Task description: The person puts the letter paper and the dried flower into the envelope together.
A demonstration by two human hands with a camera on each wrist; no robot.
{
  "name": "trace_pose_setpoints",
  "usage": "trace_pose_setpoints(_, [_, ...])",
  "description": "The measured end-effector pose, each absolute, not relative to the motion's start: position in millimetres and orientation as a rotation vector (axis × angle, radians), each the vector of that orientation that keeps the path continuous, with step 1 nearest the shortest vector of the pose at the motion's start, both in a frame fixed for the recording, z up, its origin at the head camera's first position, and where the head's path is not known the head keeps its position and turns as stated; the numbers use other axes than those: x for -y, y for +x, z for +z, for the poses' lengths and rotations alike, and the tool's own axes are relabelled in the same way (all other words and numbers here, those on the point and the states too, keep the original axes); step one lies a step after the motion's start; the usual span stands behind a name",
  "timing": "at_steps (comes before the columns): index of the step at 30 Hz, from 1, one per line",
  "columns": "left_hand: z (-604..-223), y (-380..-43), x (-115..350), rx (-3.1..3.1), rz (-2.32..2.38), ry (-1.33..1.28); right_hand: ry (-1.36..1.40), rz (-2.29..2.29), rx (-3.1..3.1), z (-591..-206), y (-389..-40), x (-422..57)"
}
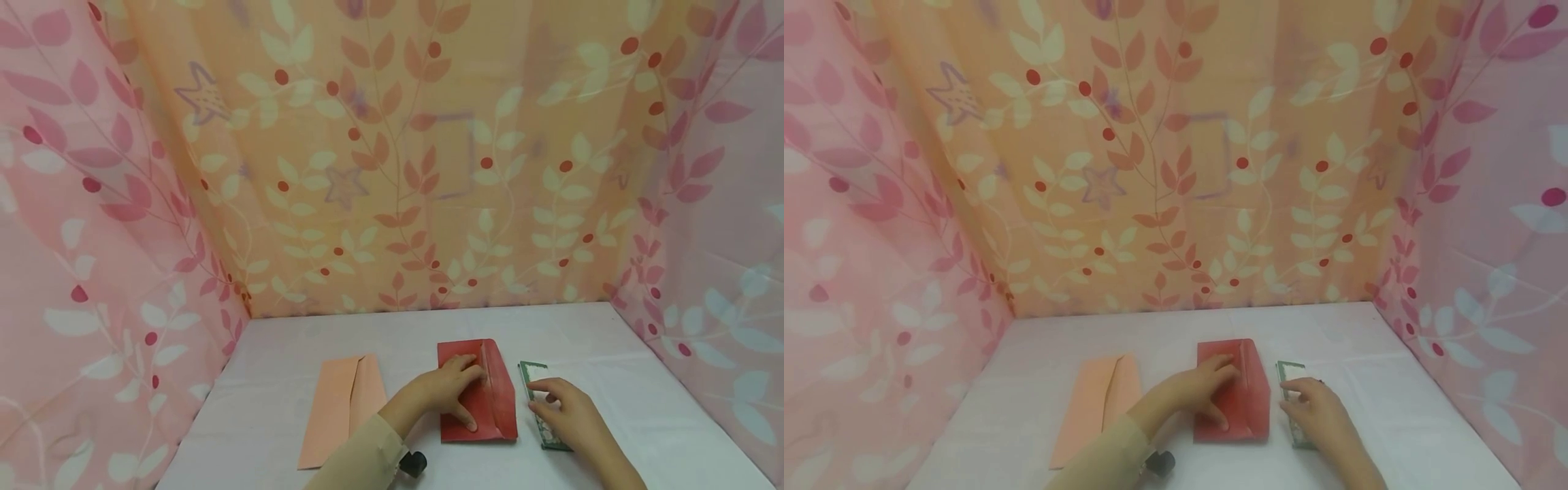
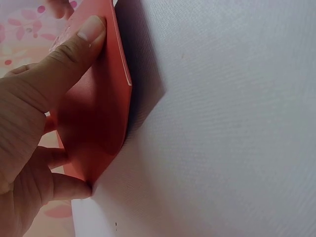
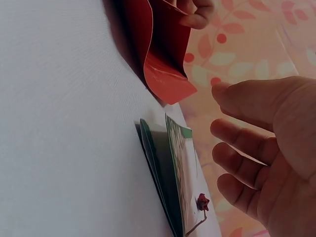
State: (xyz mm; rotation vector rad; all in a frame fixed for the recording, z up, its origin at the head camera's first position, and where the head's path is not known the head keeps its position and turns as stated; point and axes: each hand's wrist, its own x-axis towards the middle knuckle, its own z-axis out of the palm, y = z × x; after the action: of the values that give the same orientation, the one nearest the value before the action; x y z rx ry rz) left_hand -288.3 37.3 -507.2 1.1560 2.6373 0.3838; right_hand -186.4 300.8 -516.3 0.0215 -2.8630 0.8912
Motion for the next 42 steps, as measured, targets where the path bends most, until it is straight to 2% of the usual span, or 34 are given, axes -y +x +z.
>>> trace_pose_setpoints(17, [-509.0,-291.3,-35.9,-2.630,0.477,1.151,0.010,0.793,2.871,-522.3,-188.0,-320.7])
trace_pose_setpoints(42, [-510.2,-288.4,-33.1,-2.637,0.491,1.148,-0.294,0.756,3.101,-530.3,-191.8,-335.5])
